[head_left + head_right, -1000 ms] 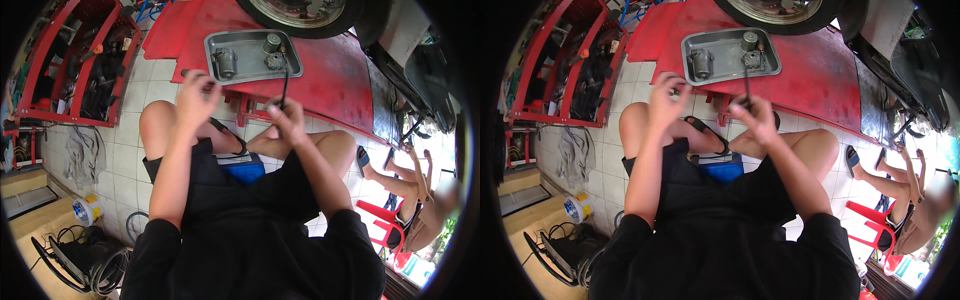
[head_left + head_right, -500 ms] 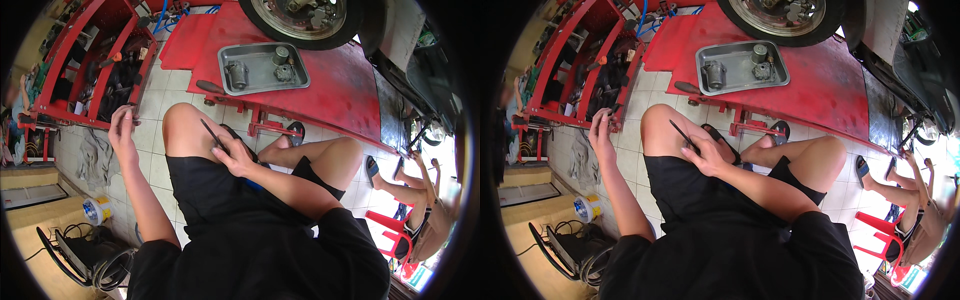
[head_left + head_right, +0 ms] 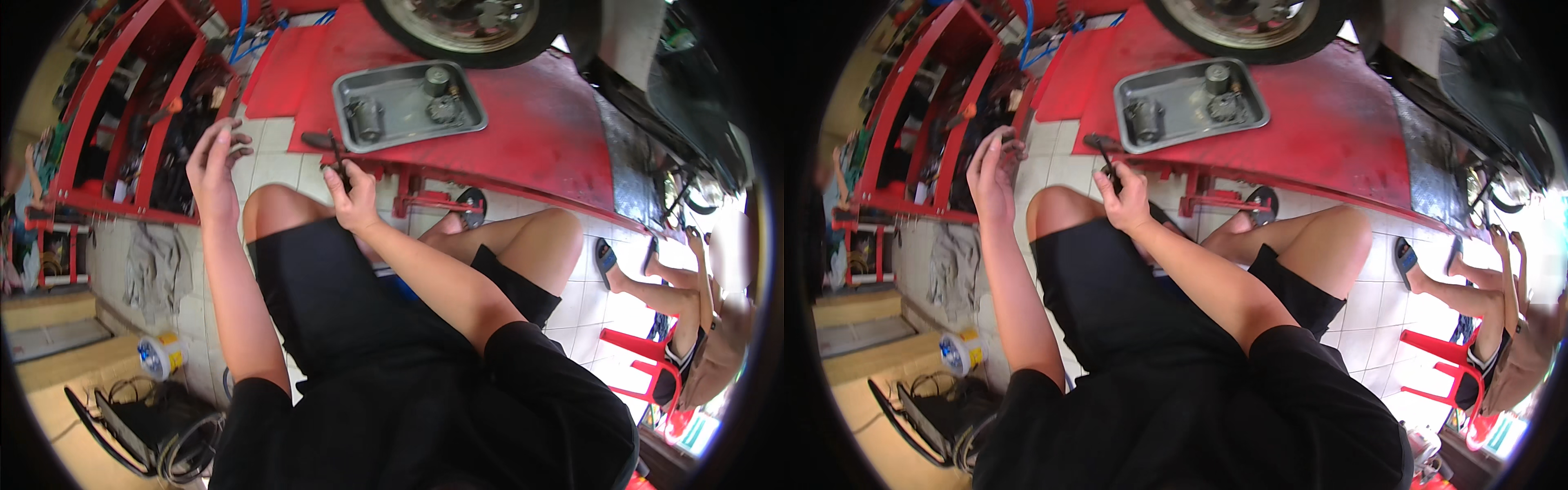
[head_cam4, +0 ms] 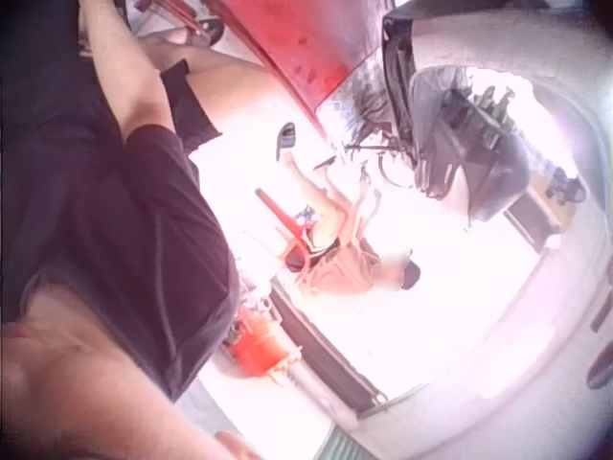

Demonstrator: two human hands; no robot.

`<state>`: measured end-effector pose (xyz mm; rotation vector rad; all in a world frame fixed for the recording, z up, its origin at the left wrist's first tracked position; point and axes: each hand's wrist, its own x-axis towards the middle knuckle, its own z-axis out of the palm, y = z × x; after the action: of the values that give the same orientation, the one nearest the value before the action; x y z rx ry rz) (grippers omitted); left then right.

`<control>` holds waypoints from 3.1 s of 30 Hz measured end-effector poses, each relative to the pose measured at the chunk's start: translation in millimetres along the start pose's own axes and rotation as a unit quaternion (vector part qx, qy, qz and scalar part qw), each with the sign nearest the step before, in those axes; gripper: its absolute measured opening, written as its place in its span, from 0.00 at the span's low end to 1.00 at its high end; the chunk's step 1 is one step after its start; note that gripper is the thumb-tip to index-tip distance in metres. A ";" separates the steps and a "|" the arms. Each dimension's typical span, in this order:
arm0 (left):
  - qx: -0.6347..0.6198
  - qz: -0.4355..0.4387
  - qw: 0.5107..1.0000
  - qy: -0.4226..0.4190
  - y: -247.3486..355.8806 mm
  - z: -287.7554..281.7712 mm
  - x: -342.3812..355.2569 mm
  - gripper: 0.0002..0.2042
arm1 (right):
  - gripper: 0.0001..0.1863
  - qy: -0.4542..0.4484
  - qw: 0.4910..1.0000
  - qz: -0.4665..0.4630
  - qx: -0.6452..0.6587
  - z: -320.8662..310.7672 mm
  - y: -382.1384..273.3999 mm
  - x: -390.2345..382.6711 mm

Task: The person sits on the floor of a workshop and uses a screwdriver to disassemble a cylindrical metal component, likely a starter motor, from a scooter. They remove screws and separate the housing parts, placing them into a metal tray.

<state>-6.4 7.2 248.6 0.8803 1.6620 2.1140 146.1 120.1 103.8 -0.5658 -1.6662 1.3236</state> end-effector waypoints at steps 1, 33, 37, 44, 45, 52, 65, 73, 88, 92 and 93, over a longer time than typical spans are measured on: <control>-0.015 0.005 1.000 -0.012 -9.7 6.0 -0.1 0.16 | 0.20 -0.020 1.000 0.011 0.003 -12.5 -11.3 8.7; 0.369 -0.195 0.743 -0.524 -99.3 187.5 158.0 0.21 | 0.12 -0.156 0.952 0.179 -0.195 -193.7 -45.6 223.6; 0.399 -0.188 0.749 -0.494 -104.3 195.4 173.5 0.22 | 0.15 -0.129 0.968 0.169 -0.130 -177.9 -27.4 229.3; 0.379 -0.115 0.822 -0.409 -123.3 193.6 184.7 0.17 | 0.10 -0.141 0.941 0.114 -0.287 -175.6 -31.9 245.9; 0.389 -0.104 0.822 -0.404 -127.7 195.3 183.5 0.17 | 0.09 -0.149 0.927 0.126 -0.319 -176.2 -37.8 247.0; 0.399 -0.044 0.818 -0.412 -149.2 230.1 172.2 0.18 | 0.14 -0.147 0.860 0.053 -0.486 -216.3 -42.3 249.3; 0.413 0.097 0.834 -0.352 -153.1 236.5 114.4 0.20 | 0.15 -0.143 0.852 0.053 -0.501 -255.7 -98.0 206.4; 0.394 0.066 0.846 -0.352 -142.1 219.0 94.9 0.18 | 0.15 -0.169 0.811 0.105 -0.550 -274.7 -87.1 199.9; 0.420 0.029 0.795 -0.437 -118.1 192.1 112.7 0.17 | 0.14 -0.127 0.855 0.117 -0.489 -314.4 -70.2 210.4; 0.456 0.003 0.764 -0.457 -102.4 179.1 122.9 0.20 | 0.11 -0.109 0.858 0.123 -0.487 -296.4 -56.7 206.7; 0.473 0.008 0.749 -0.464 -87.5 190.9 121.3 0.21 | 0.11 -0.110 0.855 0.139 -0.488 -293.2 -58.6 204.3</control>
<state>11.0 248.0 224.8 1.7860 1.9464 0.3768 308.5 414.8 237.6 -1.3157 -2.4915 0.6320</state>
